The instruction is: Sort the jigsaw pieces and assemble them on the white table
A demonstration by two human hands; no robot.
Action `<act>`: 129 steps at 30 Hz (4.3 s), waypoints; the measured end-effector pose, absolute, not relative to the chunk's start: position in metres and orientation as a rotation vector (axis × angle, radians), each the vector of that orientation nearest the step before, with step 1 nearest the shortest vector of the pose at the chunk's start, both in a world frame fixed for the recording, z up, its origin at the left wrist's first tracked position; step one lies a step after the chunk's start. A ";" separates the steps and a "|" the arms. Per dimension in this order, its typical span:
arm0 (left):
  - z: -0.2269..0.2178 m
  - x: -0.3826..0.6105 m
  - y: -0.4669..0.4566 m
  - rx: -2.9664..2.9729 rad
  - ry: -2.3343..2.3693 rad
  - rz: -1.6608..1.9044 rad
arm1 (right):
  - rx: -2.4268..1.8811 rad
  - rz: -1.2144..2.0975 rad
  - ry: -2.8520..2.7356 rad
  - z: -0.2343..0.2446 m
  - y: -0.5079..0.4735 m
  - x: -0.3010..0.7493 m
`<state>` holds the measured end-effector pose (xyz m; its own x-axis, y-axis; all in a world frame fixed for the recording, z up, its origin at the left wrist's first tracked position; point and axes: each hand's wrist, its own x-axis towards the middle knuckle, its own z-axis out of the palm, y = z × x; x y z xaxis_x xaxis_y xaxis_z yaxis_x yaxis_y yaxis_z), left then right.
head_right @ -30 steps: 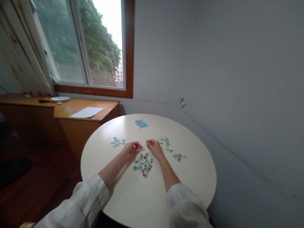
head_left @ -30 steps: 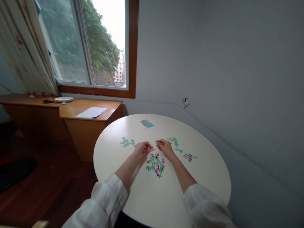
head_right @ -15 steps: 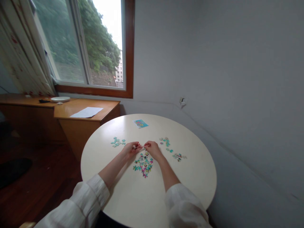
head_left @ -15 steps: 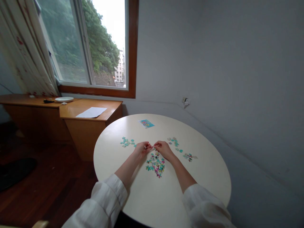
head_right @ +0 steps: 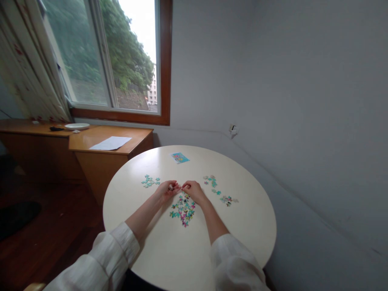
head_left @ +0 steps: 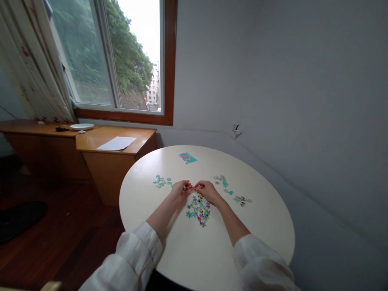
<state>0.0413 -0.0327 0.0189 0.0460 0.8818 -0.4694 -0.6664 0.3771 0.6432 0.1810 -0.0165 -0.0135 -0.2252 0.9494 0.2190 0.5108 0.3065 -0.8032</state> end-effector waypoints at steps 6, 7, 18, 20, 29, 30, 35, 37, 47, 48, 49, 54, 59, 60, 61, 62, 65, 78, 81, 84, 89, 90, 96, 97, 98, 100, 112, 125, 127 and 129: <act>0.019 0.041 -0.033 0.272 0.941 1.199 | -1.367 0.708 -1.928 -0.006 -0.019 0.180; 0.019 0.041 -0.033 0.268 0.941 1.200 | -1.376 0.698 -1.936 -0.006 -0.019 0.180; 0.020 0.040 -0.033 0.233 0.911 1.189 | -1.464 0.594 -1.946 -0.005 -0.017 0.179; 0.019 0.039 -0.032 0.216 0.887 1.192 | -1.427 0.626 -1.927 -0.009 -0.016 0.181; 0.019 0.036 -0.032 0.207 0.770 1.164 | -1.305 0.577 -1.523 -0.017 -0.010 0.182; 0.020 0.036 -0.032 0.207 0.765 1.158 | -1.287 0.552 -1.518 -0.014 -0.013 0.180; 0.024 0.038 -0.035 0.214 0.680 1.129 | -1.107 0.429 -1.807 0.001 -0.030 0.166; 0.025 0.039 -0.036 0.230 0.662 1.115 | -1.045 0.379 -1.934 0.003 -0.034 0.163; 0.020 0.039 -0.033 0.242 0.687 1.052 | -1.058 0.390 -1.959 0.002 -0.035 0.164; 0.020 0.040 -0.033 0.235 0.690 1.049 | -1.070 0.390 -1.946 0.002 -0.035 0.164; 0.020 0.041 -0.033 0.228 0.693 1.044 | -1.086 0.388 -1.930 0.001 -0.034 0.164; 0.022 0.044 -0.035 0.288 0.722 1.003 | -1.153 0.358 -1.855 -0.001 -0.030 0.166; 0.016 0.043 -0.032 0.363 0.765 1.007 | -1.116 0.317 -1.808 -0.001 -0.030 0.168; 0.014 0.043 -0.031 0.372 0.779 1.012 | -1.104 0.308 -1.807 0.000 -0.030 0.168; 0.013 0.043 -0.031 0.381 0.797 1.017 | -1.091 0.302 -1.812 0.000 -0.030 0.169; 0.011 0.043 -0.030 0.393 0.817 1.023 | -1.078 0.302 -1.819 -0.001 -0.030 0.169; 0.009 0.043 -0.028 0.419 0.862 1.050 | -1.049 0.306 -1.840 -0.001 -0.030 0.169; 0.010 0.045 -0.031 0.454 0.815 1.099 | -1.057 0.240 -1.848 -0.002 -0.030 0.168; 0.010 0.045 -0.031 0.479 0.804 1.070 | -1.055 0.274 -1.838 -0.004 -0.029 0.168; 0.009 0.045 -0.030 0.485 0.827 1.059 | -1.080 0.389 -1.758 -0.008 -0.025 0.167; 0.010 0.043 -0.028 0.427 0.879 0.994 | -1.054 0.698 -1.552 -0.011 -0.016 0.170; 0.011 0.043 -0.028 0.411 0.891 0.999 | -1.036 0.752 -1.503 -0.011 -0.014 0.173; 0.013 0.041 -0.030 0.368 0.920 1.079 | -1.161 1.024 -1.412 -0.013 -0.006 0.193; 0.013 0.041 -0.030 0.356 0.918 1.090 | -1.187 1.063 -1.423 -0.014 -0.005 0.196; 0.013 0.041 -0.030 0.340 0.919 1.104 | -1.208 1.094 -1.440 -0.015 -0.005 0.199; 0.013 0.040 -0.029 0.308 0.927 1.132 | -1.238 1.126 -1.485 -0.014 -0.006 0.203; 0.017 0.040 -0.031 0.253 0.919 1.146 | -1.365 1.125 -1.703 0.001 -0.018 0.213; 0.013 0.038 -0.028 0.231 0.901 1.150 | -1.413 1.155 -1.693 -0.001 -0.017 0.211; 0.013 0.038 -0.029 0.235 0.904 1.145 | -1.452 1.130 -1.689 -0.002 -0.015 0.211; 0.013 0.038 -0.029 0.244 0.912 1.143 | -1.520 1.039 -1.714 -0.002 -0.013 0.211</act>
